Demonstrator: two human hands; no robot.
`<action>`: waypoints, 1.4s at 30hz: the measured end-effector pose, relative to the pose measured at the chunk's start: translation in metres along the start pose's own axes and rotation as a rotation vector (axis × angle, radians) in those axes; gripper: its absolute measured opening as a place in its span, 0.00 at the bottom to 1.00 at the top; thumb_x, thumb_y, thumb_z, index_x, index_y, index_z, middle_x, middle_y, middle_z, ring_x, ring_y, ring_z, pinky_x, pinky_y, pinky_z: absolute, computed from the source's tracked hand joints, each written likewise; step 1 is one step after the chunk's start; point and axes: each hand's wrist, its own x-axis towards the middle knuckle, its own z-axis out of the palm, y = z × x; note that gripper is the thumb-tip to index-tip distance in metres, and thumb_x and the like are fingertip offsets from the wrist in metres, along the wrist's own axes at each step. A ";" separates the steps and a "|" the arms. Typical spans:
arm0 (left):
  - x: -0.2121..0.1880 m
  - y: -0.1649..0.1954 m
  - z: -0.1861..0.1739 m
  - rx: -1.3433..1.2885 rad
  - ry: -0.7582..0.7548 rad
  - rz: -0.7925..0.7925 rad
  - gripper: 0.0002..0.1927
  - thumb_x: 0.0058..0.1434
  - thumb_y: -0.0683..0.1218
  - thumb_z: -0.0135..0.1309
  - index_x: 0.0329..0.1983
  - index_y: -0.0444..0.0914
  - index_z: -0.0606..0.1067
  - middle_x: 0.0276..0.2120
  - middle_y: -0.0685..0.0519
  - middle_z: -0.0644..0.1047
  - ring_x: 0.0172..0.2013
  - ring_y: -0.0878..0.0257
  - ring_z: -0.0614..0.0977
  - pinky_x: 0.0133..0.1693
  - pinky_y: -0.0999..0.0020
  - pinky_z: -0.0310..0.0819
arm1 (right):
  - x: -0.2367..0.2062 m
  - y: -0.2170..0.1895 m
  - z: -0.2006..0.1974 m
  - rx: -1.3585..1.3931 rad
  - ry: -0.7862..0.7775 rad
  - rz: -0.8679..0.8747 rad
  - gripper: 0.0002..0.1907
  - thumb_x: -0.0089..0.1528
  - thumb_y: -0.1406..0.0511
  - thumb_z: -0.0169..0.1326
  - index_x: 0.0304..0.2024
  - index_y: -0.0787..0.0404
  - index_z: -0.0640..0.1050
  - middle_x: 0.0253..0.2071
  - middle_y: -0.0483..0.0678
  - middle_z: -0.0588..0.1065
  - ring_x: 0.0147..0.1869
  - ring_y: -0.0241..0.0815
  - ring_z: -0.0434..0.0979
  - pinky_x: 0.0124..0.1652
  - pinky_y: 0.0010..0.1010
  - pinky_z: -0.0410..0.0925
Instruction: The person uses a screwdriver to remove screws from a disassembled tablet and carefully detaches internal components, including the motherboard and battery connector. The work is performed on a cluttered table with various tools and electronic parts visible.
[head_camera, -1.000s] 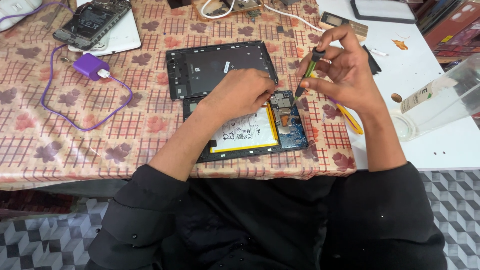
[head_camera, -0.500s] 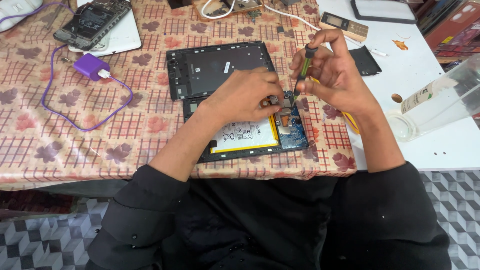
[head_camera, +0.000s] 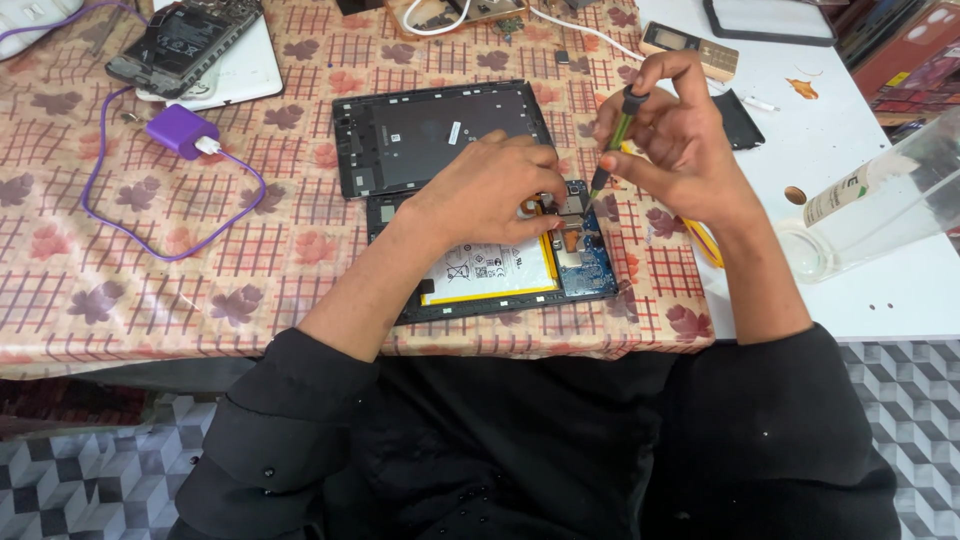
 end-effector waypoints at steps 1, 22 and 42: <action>0.000 0.000 -0.001 0.005 -0.008 -0.004 0.12 0.55 0.55 0.64 0.35 0.44 0.82 0.38 0.55 0.79 0.45 0.56 0.79 0.49 0.55 0.68 | -0.001 0.001 -0.001 0.053 -0.026 0.012 0.32 0.64 0.85 0.52 0.60 0.52 0.57 0.54 0.56 0.74 0.62 0.45 0.77 0.54 0.31 0.74; 0.001 -0.006 0.000 0.096 0.104 0.051 0.07 0.58 0.50 0.61 0.31 0.42 0.81 0.33 0.54 0.77 0.41 0.57 0.80 0.45 0.57 0.69 | 0.002 -0.013 0.004 0.167 -0.056 0.005 0.28 0.63 0.82 0.54 0.57 0.53 0.61 0.51 0.53 0.75 0.58 0.43 0.79 0.56 0.33 0.74; 0.001 -0.006 0.008 0.042 0.144 0.053 0.06 0.61 0.47 0.60 0.35 0.40 0.80 0.36 0.53 0.77 0.41 0.57 0.80 0.44 0.57 0.67 | -0.004 -0.005 -0.003 0.175 -0.013 0.072 0.29 0.62 0.85 0.48 0.55 0.53 0.60 0.53 0.56 0.76 0.63 0.46 0.80 0.57 0.32 0.74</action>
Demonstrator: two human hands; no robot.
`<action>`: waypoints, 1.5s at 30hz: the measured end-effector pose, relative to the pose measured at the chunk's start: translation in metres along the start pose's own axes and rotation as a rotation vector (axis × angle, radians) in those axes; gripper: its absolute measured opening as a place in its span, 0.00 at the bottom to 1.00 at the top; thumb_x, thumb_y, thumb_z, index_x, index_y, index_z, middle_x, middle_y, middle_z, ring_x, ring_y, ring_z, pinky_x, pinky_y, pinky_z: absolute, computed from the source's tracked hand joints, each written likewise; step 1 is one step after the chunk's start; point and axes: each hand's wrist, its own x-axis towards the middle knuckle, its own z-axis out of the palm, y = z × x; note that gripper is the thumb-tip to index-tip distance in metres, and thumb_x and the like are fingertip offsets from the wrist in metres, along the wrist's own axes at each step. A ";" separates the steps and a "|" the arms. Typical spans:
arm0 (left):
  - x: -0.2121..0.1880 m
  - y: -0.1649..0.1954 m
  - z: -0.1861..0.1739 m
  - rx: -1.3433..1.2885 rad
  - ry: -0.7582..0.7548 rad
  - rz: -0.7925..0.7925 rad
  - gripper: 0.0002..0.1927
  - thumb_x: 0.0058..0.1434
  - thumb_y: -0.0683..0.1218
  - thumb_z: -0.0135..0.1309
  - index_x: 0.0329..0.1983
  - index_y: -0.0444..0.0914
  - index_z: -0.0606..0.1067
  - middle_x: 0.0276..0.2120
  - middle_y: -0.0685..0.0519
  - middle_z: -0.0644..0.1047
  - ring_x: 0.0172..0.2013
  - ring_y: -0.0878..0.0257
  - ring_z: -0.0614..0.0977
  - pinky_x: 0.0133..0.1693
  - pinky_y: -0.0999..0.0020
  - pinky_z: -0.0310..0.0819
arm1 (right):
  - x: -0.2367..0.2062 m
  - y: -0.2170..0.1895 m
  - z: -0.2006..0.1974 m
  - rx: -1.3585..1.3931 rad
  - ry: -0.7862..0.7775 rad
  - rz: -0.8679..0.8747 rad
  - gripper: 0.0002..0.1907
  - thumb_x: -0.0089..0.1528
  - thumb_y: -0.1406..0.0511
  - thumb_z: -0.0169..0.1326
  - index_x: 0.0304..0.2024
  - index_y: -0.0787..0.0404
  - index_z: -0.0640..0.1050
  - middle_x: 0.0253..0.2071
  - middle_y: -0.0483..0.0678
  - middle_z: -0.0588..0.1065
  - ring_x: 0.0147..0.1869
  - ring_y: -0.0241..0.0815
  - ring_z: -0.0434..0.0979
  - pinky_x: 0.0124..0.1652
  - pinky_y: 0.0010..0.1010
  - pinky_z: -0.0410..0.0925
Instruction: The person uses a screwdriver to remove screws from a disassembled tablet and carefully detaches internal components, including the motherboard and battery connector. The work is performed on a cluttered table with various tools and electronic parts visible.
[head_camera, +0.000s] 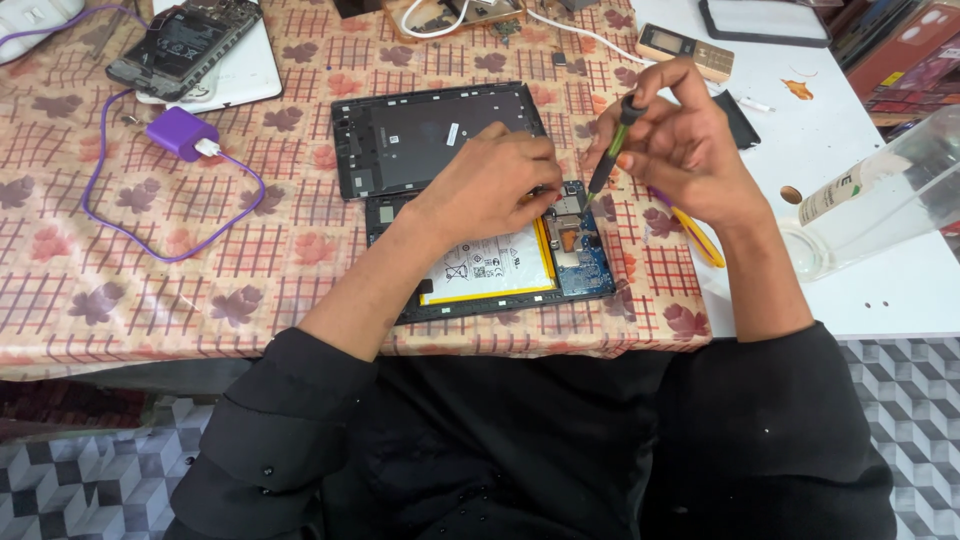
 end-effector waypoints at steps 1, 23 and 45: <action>0.000 0.001 0.001 -0.005 -0.015 -0.009 0.06 0.61 0.47 0.60 0.35 0.40 0.80 0.36 0.53 0.77 0.42 0.57 0.80 0.45 0.58 0.67 | 0.001 0.001 0.001 0.003 -0.029 -0.030 0.30 0.60 0.86 0.51 0.54 0.53 0.60 0.52 0.54 0.73 0.63 0.45 0.78 0.57 0.32 0.73; 0.001 0.005 0.008 -0.083 -0.069 -0.072 0.06 0.63 0.45 0.56 0.42 0.42 0.81 0.40 0.55 0.77 0.46 0.59 0.80 0.50 0.57 0.68 | 0.003 -0.001 0.002 -0.017 -0.009 -0.037 0.32 0.63 0.84 0.48 0.61 0.50 0.58 0.53 0.56 0.75 0.63 0.43 0.78 0.62 0.35 0.73; 0.002 0.007 0.008 -0.152 -0.070 -0.112 0.06 0.64 0.45 0.55 0.41 0.42 0.81 0.41 0.56 0.78 0.46 0.57 0.80 0.51 0.57 0.69 | -0.001 0.010 -0.006 -0.095 0.071 -0.108 0.29 0.67 0.85 0.51 0.59 0.54 0.57 0.51 0.60 0.76 0.57 0.49 0.82 0.56 0.36 0.78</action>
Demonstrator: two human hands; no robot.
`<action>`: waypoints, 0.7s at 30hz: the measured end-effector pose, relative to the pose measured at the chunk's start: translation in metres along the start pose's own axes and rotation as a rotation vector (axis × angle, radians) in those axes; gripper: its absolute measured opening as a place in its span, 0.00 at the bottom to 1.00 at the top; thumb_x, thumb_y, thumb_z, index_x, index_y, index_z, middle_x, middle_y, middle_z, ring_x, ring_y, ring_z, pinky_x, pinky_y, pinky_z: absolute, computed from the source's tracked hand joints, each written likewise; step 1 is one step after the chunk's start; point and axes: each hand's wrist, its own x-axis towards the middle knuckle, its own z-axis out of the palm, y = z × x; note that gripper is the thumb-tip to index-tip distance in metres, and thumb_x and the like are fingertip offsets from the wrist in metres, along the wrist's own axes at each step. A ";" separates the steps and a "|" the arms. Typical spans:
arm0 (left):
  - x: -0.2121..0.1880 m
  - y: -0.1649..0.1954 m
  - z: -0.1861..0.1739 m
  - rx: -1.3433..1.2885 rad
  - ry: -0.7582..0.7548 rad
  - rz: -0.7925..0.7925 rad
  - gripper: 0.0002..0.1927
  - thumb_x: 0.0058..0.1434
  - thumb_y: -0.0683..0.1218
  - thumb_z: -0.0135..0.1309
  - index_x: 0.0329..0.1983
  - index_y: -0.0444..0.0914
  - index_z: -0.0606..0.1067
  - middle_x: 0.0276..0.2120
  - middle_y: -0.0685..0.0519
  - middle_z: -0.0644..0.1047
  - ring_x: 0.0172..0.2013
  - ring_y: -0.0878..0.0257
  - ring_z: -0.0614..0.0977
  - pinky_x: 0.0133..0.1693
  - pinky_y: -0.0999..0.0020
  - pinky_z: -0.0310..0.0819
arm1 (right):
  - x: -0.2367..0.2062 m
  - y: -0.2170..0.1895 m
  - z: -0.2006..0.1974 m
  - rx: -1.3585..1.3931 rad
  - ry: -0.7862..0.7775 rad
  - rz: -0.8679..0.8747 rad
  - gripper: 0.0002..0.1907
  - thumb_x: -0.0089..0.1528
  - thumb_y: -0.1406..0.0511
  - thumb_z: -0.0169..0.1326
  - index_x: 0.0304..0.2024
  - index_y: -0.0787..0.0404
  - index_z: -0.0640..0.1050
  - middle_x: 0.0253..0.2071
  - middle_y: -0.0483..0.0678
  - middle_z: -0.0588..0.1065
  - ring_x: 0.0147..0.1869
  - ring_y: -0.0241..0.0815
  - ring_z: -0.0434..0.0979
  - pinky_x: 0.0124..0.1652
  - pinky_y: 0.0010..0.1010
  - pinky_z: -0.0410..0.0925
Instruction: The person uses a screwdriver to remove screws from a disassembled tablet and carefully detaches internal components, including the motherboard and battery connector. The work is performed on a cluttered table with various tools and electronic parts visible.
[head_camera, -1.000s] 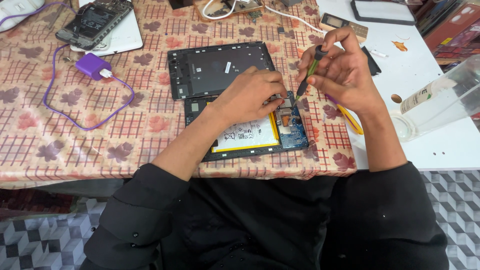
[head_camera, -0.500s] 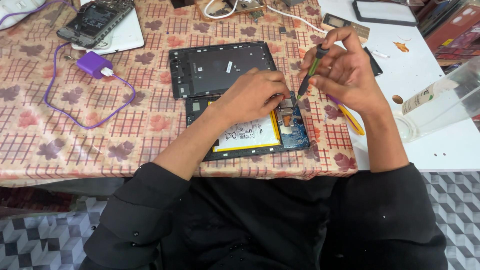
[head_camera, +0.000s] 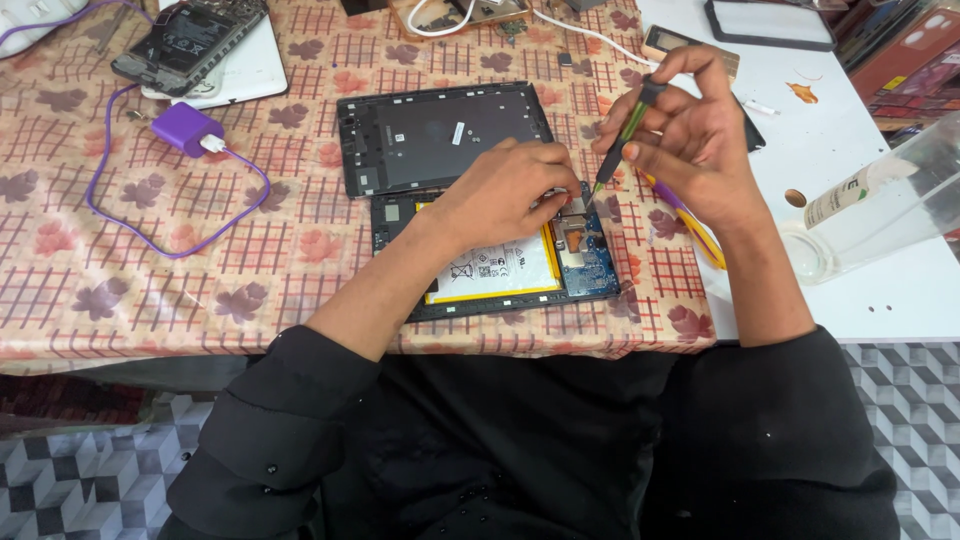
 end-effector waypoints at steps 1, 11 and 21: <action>0.000 0.000 0.000 -0.009 0.000 0.000 0.06 0.64 0.45 0.56 0.42 0.42 0.81 0.41 0.56 0.78 0.46 0.57 0.80 0.52 0.57 0.69 | -0.001 0.001 -0.001 0.010 0.005 -0.001 0.29 0.67 0.85 0.51 0.59 0.54 0.57 0.51 0.59 0.76 0.57 0.49 0.82 0.56 0.37 0.78; 0.005 0.008 0.013 0.056 -0.045 0.061 0.07 0.64 0.49 0.57 0.43 0.45 0.79 0.43 0.56 0.75 0.49 0.56 0.75 0.49 0.55 0.69 | 0.003 -0.006 -0.006 0.341 0.337 -0.095 0.34 0.66 0.84 0.55 0.66 0.56 0.57 0.48 0.55 0.75 0.50 0.46 0.81 0.56 0.40 0.79; 0.027 0.014 0.031 0.311 -0.186 0.000 0.25 0.47 0.45 0.65 0.49 0.35 0.75 0.51 0.49 0.71 0.55 0.53 0.71 0.49 0.51 0.69 | 0.002 -0.012 -0.007 0.447 0.487 -0.029 0.37 0.66 0.82 0.55 0.71 0.57 0.57 0.48 0.55 0.73 0.51 0.48 0.82 0.57 0.41 0.78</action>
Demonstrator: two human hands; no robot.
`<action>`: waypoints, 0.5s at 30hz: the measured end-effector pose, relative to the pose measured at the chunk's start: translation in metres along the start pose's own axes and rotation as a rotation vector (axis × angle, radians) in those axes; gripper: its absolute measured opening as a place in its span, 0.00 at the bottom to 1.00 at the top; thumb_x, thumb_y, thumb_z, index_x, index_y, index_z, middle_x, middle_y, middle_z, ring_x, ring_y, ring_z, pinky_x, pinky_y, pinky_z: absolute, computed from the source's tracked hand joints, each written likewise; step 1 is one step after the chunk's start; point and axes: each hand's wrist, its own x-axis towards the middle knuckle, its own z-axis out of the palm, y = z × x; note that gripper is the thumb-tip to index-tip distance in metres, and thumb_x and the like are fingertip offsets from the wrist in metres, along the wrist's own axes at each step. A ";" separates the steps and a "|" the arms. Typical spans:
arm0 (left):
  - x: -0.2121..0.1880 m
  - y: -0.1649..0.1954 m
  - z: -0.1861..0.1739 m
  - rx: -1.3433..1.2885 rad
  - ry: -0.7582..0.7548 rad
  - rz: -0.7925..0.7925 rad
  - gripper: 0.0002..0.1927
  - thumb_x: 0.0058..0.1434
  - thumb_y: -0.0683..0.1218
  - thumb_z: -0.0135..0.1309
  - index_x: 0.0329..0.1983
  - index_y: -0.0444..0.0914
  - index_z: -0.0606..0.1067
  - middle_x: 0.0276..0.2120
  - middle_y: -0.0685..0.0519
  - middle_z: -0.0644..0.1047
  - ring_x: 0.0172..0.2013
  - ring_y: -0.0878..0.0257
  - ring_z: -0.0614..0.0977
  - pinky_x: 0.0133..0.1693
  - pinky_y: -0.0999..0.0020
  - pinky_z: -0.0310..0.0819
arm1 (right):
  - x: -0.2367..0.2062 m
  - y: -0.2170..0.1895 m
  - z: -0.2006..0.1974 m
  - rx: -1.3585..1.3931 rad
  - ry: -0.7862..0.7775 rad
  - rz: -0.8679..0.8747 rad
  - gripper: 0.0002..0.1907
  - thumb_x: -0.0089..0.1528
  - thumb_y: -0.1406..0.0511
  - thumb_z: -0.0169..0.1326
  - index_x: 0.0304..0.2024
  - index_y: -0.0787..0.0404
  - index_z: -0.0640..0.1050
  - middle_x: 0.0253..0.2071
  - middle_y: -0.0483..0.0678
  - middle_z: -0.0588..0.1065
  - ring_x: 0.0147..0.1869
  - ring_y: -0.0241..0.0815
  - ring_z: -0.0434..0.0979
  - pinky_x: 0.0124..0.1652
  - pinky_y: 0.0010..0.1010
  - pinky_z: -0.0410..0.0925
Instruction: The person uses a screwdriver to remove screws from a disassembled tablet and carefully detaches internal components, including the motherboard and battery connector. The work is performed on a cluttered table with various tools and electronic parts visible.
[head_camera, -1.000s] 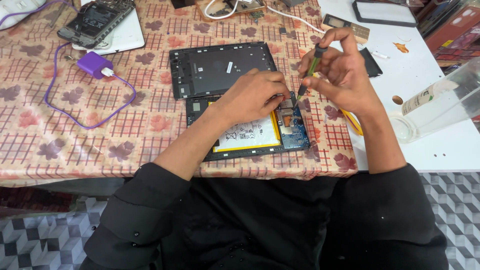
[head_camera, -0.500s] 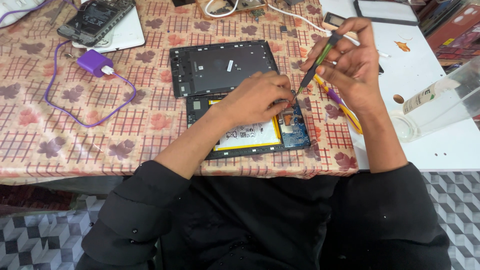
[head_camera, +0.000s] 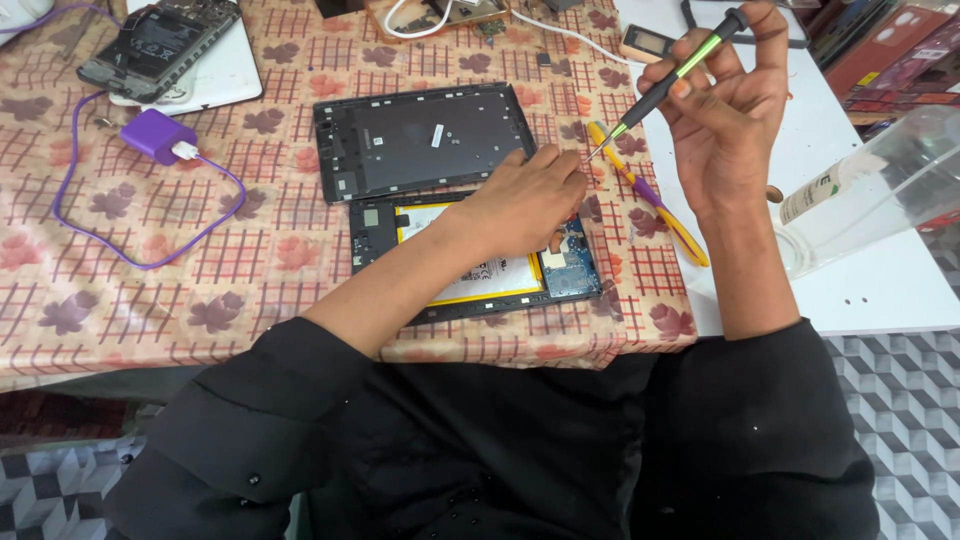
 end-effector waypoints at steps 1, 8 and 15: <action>0.002 0.002 0.001 0.013 -0.023 -0.005 0.28 0.46 0.46 0.66 0.50 0.34 0.74 0.52 0.48 0.71 0.55 0.53 0.70 0.49 0.50 0.69 | 0.000 0.001 -0.002 -0.002 -0.027 -0.008 0.36 0.67 0.82 0.55 0.71 0.57 0.56 0.49 0.54 0.73 0.52 0.48 0.82 0.58 0.41 0.78; -0.004 0.001 0.003 0.104 0.108 0.032 0.28 0.45 0.40 0.60 0.53 0.32 0.72 0.52 0.45 0.72 0.55 0.52 0.73 0.48 0.50 0.71 | 0.002 0.010 -0.016 -0.002 -0.090 -0.056 0.34 0.69 0.83 0.54 0.69 0.56 0.56 0.51 0.53 0.73 0.56 0.49 0.83 0.60 0.41 0.78; -0.026 -0.046 -0.019 0.019 0.236 -0.222 0.07 0.64 0.40 0.53 0.42 0.34 0.69 0.41 0.43 0.75 0.45 0.49 0.78 0.44 0.49 0.71 | 0.001 0.009 -0.017 -0.023 -0.167 -0.018 0.32 0.70 0.80 0.60 0.68 0.57 0.59 0.48 0.53 0.75 0.49 0.49 0.83 0.52 0.40 0.79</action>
